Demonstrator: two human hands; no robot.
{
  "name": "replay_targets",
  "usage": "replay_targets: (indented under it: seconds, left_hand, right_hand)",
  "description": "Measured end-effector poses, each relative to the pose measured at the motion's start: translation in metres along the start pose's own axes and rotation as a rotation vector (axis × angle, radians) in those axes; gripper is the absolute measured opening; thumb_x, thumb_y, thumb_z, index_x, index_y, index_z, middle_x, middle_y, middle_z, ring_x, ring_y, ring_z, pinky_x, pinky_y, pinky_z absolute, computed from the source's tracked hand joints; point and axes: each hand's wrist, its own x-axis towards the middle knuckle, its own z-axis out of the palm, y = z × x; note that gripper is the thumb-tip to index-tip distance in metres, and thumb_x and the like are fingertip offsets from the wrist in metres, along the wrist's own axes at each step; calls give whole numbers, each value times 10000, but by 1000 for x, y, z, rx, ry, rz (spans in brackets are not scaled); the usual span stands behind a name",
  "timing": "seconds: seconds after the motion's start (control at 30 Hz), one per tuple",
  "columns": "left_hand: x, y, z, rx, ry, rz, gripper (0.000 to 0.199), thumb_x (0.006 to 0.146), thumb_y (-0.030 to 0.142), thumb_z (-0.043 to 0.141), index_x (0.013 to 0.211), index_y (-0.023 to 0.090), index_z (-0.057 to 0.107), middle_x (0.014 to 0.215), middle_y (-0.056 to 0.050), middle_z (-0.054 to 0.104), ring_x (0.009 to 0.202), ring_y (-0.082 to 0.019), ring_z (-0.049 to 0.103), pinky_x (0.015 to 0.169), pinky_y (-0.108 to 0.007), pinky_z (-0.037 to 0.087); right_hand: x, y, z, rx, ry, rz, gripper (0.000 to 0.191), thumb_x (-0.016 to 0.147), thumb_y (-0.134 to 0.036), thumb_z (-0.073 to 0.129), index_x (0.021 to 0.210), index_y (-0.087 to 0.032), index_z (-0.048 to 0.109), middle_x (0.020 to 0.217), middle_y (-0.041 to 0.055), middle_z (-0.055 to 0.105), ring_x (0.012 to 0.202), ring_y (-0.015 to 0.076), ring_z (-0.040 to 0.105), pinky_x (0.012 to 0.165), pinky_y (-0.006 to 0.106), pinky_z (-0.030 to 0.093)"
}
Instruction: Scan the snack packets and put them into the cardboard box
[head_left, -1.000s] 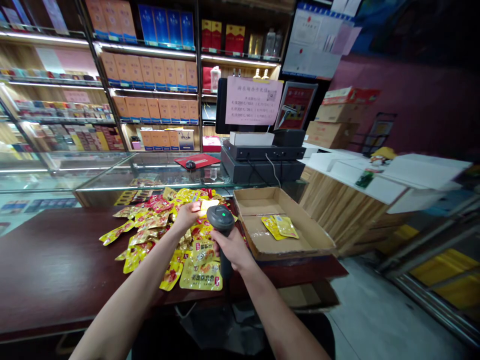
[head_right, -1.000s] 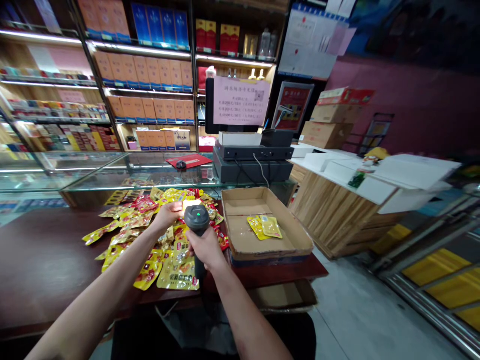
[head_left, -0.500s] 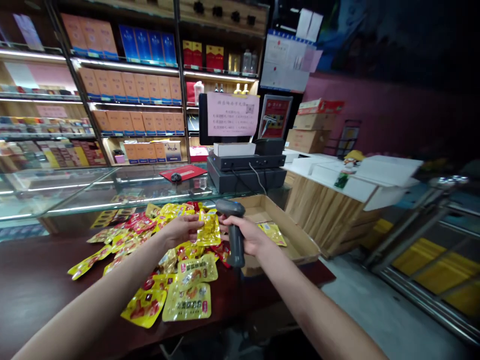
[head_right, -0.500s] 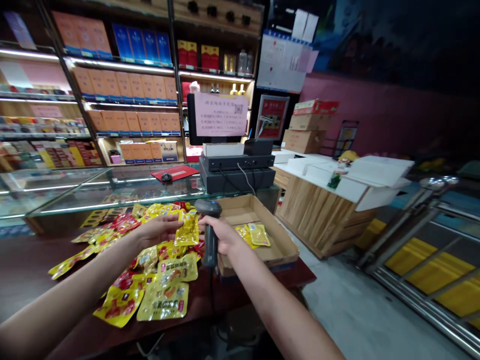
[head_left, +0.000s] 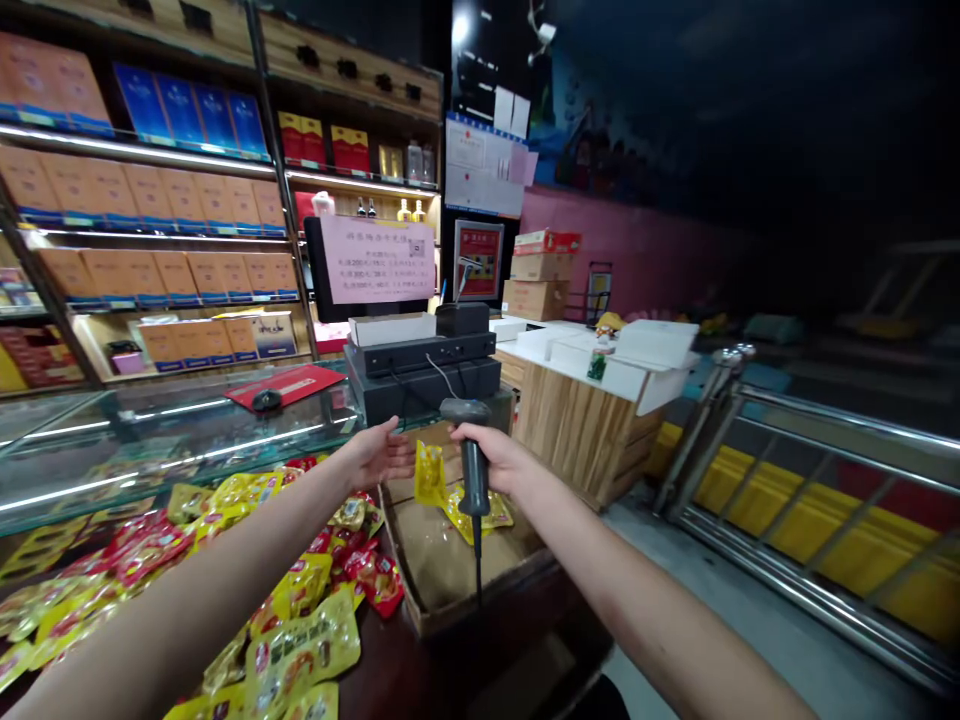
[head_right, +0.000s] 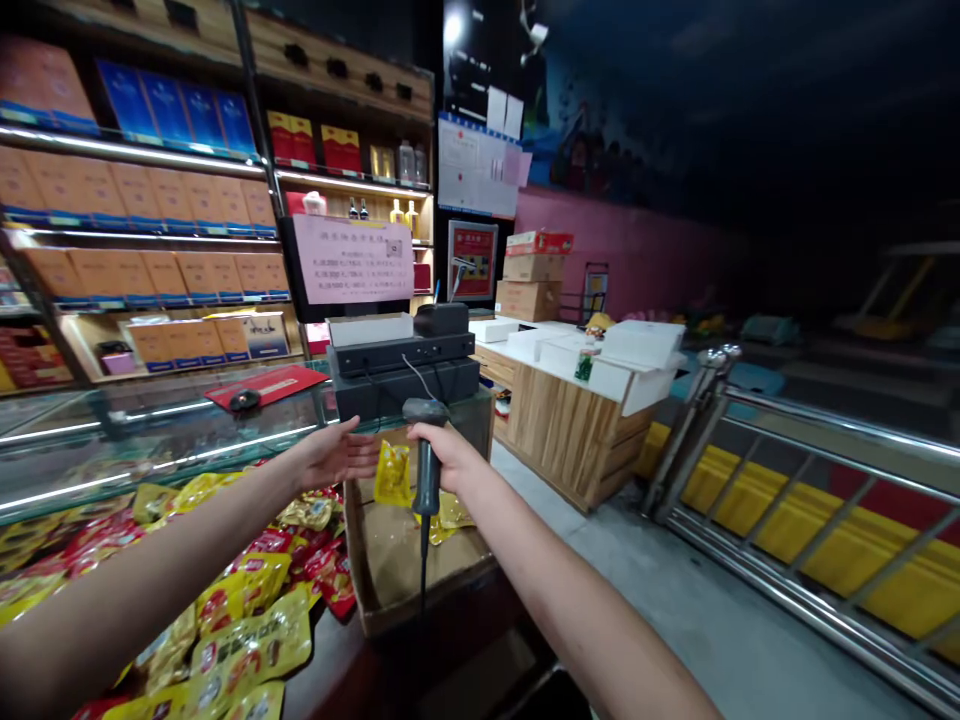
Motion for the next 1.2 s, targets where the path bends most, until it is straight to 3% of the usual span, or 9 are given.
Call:
replay_targets:
  seconds: [0.1,0.27,0.4,0.53,0.77,0.97,1.2]
  left_hand:
    - [12,-1,-5,28,90,15,390,876,450,416,1034,108,518,982,-156,625,839,-226,636,709,-364,543]
    - [-5,-4,-34,3,137,2,378,870,441,435,1024,108,527,994,-152,624,823,-224,637,707,-359,541]
    - [-42,-13,-65,-45,170,21,382,860,427,467,1039,100,544,1025,-160,635,854,-233,647,717,-363,541]
    - [-88,-36,-96,-93,203,23,378,829,419,529,1024,100,584,1056,-162,646,883,-238,653,731,-351,542]
    - [-163,-90,-136,-96,280,-65,370,788,463,575,948,135,636,1107,-150,645,997,-261,618,772,-338,534]
    - [-198,-128,-144,-126,287,-111,430,755,479,612,1002,127,616,1145,-158,617,990,-279,620,788,-367,534]
    - [-198,-148,-138,-165,271,-111,507,759,500,598,1082,110,579,1218,-198,558,990,-292,620,797,-387,535]
  right_hand:
    - [7,1,-10,-13,66,-28,67,644,-121,580,698,-155,559,495,-51,482,408,66,395,445,194,358]
    - [12,19,2,20,-30,25,81,644,-131,592,718,-156,572,537,-36,509,477,82,465,517,209,421]
    - [4,41,35,21,-118,60,108,662,-120,582,762,-155,602,609,-17,571,548,89,522,609,221,468]
    - [-15,76,67,1,-228,129,117,657,-131,594,768,-161,617,644,-5,603,593,106,566,647,238,483]
    - [-48,142,85,-152,-166,210,217,603,-146,652,816,-186,635,611,-16,618,570,124,576,582,246,467]
    - [-62,164,82,-225,-29,247,205,608,-135,617,807,-185,628,513,-39,581,456,114,527,475,234,419]
    - [-53,190,77,-292,-42,186,189,590,-147,644,779,-154,643,656,7,650,542,110,576,517,222,448]
